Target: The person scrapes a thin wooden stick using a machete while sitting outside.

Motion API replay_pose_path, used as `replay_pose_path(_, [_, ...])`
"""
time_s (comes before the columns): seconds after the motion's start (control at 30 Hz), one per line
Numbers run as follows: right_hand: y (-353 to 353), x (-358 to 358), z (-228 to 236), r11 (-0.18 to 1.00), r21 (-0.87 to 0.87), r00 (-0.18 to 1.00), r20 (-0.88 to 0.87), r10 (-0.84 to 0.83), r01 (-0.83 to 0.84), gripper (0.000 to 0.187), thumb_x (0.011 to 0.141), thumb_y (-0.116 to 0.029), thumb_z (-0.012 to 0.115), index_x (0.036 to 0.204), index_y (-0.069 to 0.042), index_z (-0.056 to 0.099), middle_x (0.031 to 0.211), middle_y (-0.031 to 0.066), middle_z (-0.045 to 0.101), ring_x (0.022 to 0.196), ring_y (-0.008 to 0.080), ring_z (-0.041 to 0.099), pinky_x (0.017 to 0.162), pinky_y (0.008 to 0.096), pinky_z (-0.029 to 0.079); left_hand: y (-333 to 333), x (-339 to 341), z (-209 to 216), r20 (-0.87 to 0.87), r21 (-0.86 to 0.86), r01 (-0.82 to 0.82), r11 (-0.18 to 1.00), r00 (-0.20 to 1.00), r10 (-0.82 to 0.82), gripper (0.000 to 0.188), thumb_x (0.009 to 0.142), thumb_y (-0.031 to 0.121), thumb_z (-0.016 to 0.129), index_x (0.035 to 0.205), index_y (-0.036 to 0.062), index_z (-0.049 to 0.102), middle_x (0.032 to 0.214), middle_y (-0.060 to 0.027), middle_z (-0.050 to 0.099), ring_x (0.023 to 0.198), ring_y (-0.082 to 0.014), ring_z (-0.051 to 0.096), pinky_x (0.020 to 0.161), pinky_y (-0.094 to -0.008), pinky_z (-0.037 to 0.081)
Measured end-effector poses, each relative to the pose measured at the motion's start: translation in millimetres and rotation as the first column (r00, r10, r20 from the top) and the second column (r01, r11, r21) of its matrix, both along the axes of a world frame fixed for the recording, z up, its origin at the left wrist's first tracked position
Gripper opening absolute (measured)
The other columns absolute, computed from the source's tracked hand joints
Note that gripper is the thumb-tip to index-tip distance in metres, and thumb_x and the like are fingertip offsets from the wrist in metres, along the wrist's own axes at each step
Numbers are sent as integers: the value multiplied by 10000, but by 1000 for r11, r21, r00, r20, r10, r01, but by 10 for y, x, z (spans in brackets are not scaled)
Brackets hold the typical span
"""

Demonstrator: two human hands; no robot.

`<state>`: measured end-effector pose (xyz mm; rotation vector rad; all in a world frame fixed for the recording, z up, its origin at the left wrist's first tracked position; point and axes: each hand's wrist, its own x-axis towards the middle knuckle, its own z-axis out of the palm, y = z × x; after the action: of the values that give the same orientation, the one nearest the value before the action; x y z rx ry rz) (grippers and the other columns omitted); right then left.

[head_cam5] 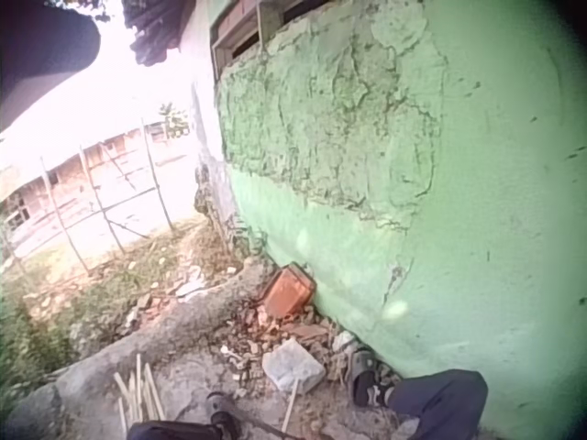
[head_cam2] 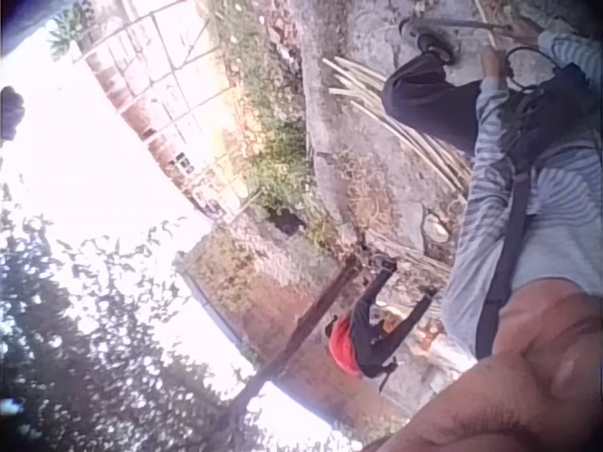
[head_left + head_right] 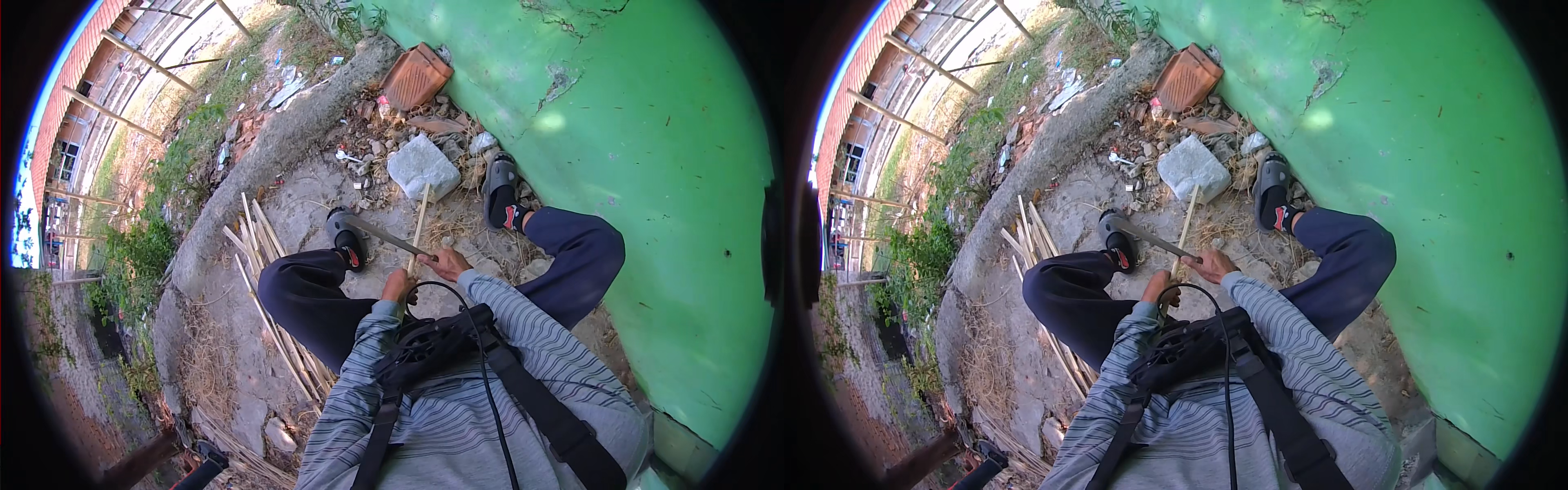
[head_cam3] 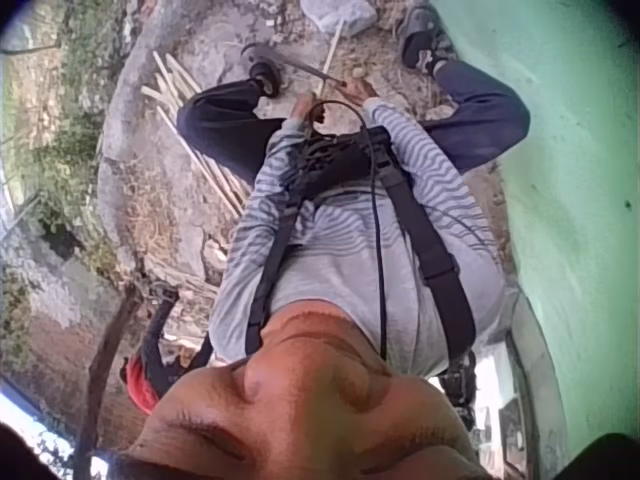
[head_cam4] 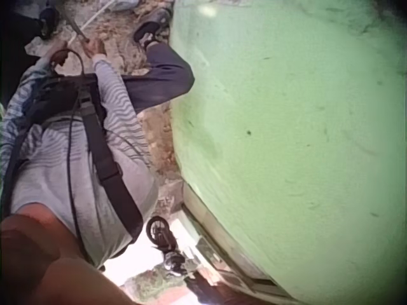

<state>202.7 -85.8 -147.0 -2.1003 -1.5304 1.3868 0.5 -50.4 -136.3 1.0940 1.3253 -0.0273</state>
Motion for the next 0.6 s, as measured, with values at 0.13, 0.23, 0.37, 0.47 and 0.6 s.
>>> replay_pose_path(0.13, [-119, -66, 66, 969, 229, 996, -12, 92, -87, 855, 854, -855, 435, 1021, -91, 781, 769, 209, 689, 742, 372, 682, 732, 504, 527, 4, 0, -36, -10, 3, 27, 1000, 1000, -27, 242, 950, 109, 628, 934, -132, 631, 676, -179, 647, 513, -279, 669, 421, -425, 557])
replay_pose_path(0.23, [-52, -120, 51, 987, 154, 999, 15, 41, -42, 850, 863, -853, 415, 1022, -107, 789, 749, 198, 685, 730, 363, 688, 729, 508, 527, -28, -39, -171, -81, 21, 1, 1000, 997, 0, 243, 940, 120, 632, 943, -123, 636, 671, -180, 651, 512, -290, 671, 438, -431, 565])
replay_pose_path(0.37, [122, -21, -83, 998, -1, 996, 69, -58, 58, 888, 859, -862, 404, 838, -42, 742, 736, 199, 681, 733, 376, 693, 720, 510, 528, 15, 60, -247, -108, 66, 98, 993, 990, -91, 233, 921, 128, 636, 938, -104, 635, 665, -182, 653, 510, -287, 669, 443, -432, 563])
replay_pose_path(0.47, [60, -92, -31, 994, 95, 999, 23, -49, 47, 905, 852, -867, 411, 792, -18, 720, 748, 215, 683, 750, 383, 692, 726, 511, 526, 15, -8, -296, -110, 64, 89, 994, 991, -82, 229, 898, 137, 648, 949, -86, 656, 668, -189, 660, 504, -279, 671, 422, -427, 540])
replay_pose_path(0.6, [-55, -111, 7, 981, 191, 999, -15, 34, -31, 914, 851, -863, 417, 778, -2, 715, 783, 246, 689, 772, 395, 690, 742, 515, 526, -5, -43, -365, -138, 65, 79, 995, 988, -70, 302, 876, 203, 644, 987, -75, 681, 769, -255, 696, 636, -364, 715, 558, -484, 567])
